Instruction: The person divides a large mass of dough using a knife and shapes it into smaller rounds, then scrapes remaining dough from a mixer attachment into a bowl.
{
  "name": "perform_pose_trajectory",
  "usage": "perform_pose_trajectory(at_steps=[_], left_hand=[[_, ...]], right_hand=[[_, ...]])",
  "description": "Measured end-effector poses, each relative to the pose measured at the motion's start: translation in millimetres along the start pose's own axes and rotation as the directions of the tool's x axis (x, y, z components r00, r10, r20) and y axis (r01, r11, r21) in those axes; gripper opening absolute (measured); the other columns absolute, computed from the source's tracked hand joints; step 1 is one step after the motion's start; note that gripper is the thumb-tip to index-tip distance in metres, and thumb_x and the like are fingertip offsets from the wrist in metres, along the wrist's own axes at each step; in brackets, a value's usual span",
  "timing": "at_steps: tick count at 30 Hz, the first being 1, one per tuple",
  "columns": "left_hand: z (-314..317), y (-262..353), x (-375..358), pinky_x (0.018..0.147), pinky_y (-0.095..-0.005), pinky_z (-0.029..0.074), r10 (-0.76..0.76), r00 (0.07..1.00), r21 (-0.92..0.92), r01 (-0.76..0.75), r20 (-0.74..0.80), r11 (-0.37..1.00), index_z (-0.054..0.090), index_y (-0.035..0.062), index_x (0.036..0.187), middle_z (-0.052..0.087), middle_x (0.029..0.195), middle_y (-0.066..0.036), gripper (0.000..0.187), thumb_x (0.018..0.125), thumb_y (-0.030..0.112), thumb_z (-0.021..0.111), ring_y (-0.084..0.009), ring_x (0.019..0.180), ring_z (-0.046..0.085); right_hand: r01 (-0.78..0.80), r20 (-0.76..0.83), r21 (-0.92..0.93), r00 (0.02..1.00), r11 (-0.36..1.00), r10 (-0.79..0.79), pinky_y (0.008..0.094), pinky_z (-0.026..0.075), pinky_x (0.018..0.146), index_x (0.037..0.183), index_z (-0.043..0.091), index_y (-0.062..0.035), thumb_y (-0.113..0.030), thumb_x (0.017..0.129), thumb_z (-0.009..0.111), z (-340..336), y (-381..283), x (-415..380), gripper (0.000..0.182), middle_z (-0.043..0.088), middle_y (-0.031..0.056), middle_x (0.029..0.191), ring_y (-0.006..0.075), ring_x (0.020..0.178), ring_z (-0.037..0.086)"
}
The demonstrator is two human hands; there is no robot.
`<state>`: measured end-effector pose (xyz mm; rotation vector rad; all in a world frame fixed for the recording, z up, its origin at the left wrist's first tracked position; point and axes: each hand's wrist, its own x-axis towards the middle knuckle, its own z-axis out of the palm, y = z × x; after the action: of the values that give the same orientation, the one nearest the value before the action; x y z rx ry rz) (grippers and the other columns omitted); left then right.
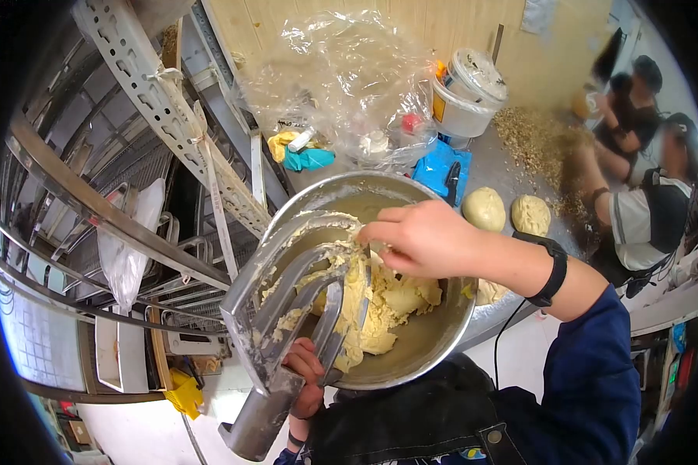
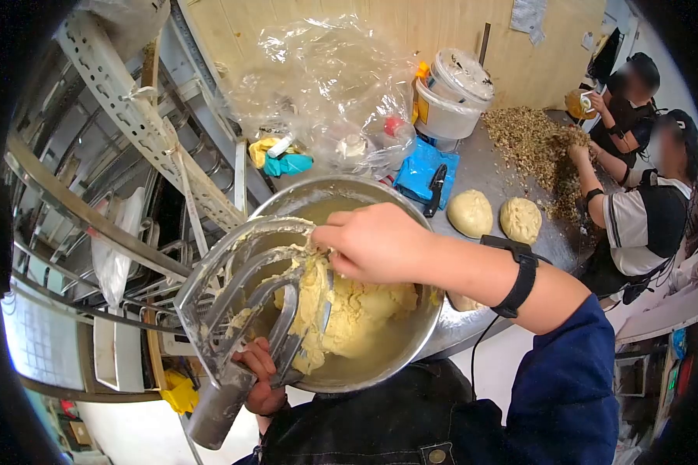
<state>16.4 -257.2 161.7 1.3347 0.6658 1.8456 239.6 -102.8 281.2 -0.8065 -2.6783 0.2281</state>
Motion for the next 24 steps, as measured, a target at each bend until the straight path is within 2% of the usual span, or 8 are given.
perform_pose_trajectory(at_steps=[2, 6, 12, 14, 16, 18, 20, 24], left_hand=[[0, 0, 3, 0.086, -0.0344, 0.025, 0.047, 0.998, -0.008, -0.047, 0.049, 0.999, 0.037, 0.0052, 0.119, 0.039, 0.062, 0.004, 0.071, 0.051, 0.013, 0.057, -0.0140, 0.068, 0.041], [2, 1, 5, 0.089, -0.0346, 0.024, -0.001, 1.000, -0.112, 0.000, -0.005, 0.994, 0.036, 0.0052, 0.119, 0.038, 0.061, 0.004, 0.072, 0.050, 0.012, 0.056, -0.0144, 0.068, 0.040], [7, 4, 4, 0.090, -0.0351, 0.025, -0.035, 0.997, -0.123, 0.026, -0.070, 0.992, 0.037, 0.0058, 0.117, 0.038, 0.060, 0.003, 0.069, 0.051, 0.012, 0.056, -0.0146, 0.068, 0.041], [8, 4, 3, 0.090, -0.0352, 0.026, -0.038, 0.995, -0.114, 0.028, -0.087, 0.993, 0.037, 0.0057, 0.116, 0.038, 0.059, 0.003, 0.068, 0.052, 0.013, 0.056, -0.0147, 0.068, 0.041], [10, 4, 4, 0.082, -0.0361, 0.029, -0.035, 0.991, -0.062, 0.027, -0.130, 0.998, 0.040, 0.0080, 0.105, 0.041, 0.057, 0.004, 0.051, 0.059, 0.019, 0.058, -0.0135, 0.066, 0.044], [14, 7, 8, 0.082, -0.0361, 0.029, -0.047, 0.988, -0.126, 0.029, -0.145, 0.992, 0.040, 0.0077, 0.105, 0.040, 0.057, 0.004, 0.051, 0.059, 0.020, 0.058, -0.0133, 0.066, 0.044], [15, 8, 8, 0.082, -0.0361, 0.029, -0.058, 0.985, -0.188, 0.027, -0.164, 0.982, 0.041, 0.0073, 0.106, 0.040, 0.057, 0.004, 0.052, 0.058, 0.020, 0.059, -0.0131, 0.066, 0.043], [12, 7, 7, 0.089, -0.0325, 0.030, -0.072, 0.975, -0.275, 0.012, -0.209, 0.962, 0.037, 0.0061, 0.112, 0.038, 0.058, 0.004, 0.057, 0.058, 0.016, 0.055, -0.0122, 0.068, 0.043]], right_hand=[[0.000, -0.079, 0.005, 0.997, 1.000, 0.000, 0.0405, 0.047, 0.054, 0.087, 0.054, -0.0071, -0.018, 0.072, 0.057, -1, 6, -4, 0.019, 0.053, 0.0088, 0.072, 0.0296, 0.063, 0.058], [-0.039, -0.091, -0.013, 0.995, 0.999, 0.038, 0.0411, 0.046, 0.054, 0.083, 0.053, -0.0074, -0.017, 0.071, 0.058, 3, 14, -6, 0.016, 0.052, 0.0085, 0.071, 0.0297, 0.061, 0.057], [0.029, -0.112, 0.058, 0.993, 0.998, -0.022, 0.0386, 0.047, 0.054, 0.104, 0.053, -0.0115, -0.010, 0.071, 0.056, 7, 10, 1, 0.033, 0.052, 0.0080, 0.070, 0.0298, 0.060, 0.057], [0.066, 0.070, -0.139, 0.996, 0.988, -0.056, 0.0379, 0.048, 0.055, 0.120, 0.047, -0.0148, -0.008, 0.071, 0.056, 7, 6, -1, 0.050, 0.053, 0.0077, 0.075, 0.0288, 0.063, 0.058], [0.078, 0.069, -0.132, 0.995, 0.988, -0.070, 0.0373, 0.048, 0.056, 0.122, 0.046, -0.0150, -0.007, 0.070, 0.057, 18, 11, -7, 0.053, 0.053, 0.0084, 0.080, 0.0283, 0.067, 0.058], [0.091, 0.069, -0.129, 0.994, 0.987, -0.083, 0.0368, 0.048, 0.058, 0.124, 0.044, -0.0152, -0.007, 0.070, 0.057, 21, 12, -15, 0.056, 0.052, 0.0091, 0.086, 0.0277, 0.070, 0.059], [0.024, 0.020, 0.070, 0.999, 0.997, -0.025, 0.0369, 0.049, 0.063, 0.123, 0.044, -0.0109, -0.009, 0.070, 0.058, 18, 7, -21, 0.054, 0.050, 0.0116, 0.096, 0.0286, 0.076, 0.058], [0.046, -0.113, 0.261, 0.993, 0.964, -0.016, 0.0377, 0.048, 0.067, 0.123, 0.042, -0.0069, -0.012, 0.071, 0.060, 25, 0, -31, 0.055, 0.048, 0.0133, 0.100, 0.0301, 0.076, 0.057]])
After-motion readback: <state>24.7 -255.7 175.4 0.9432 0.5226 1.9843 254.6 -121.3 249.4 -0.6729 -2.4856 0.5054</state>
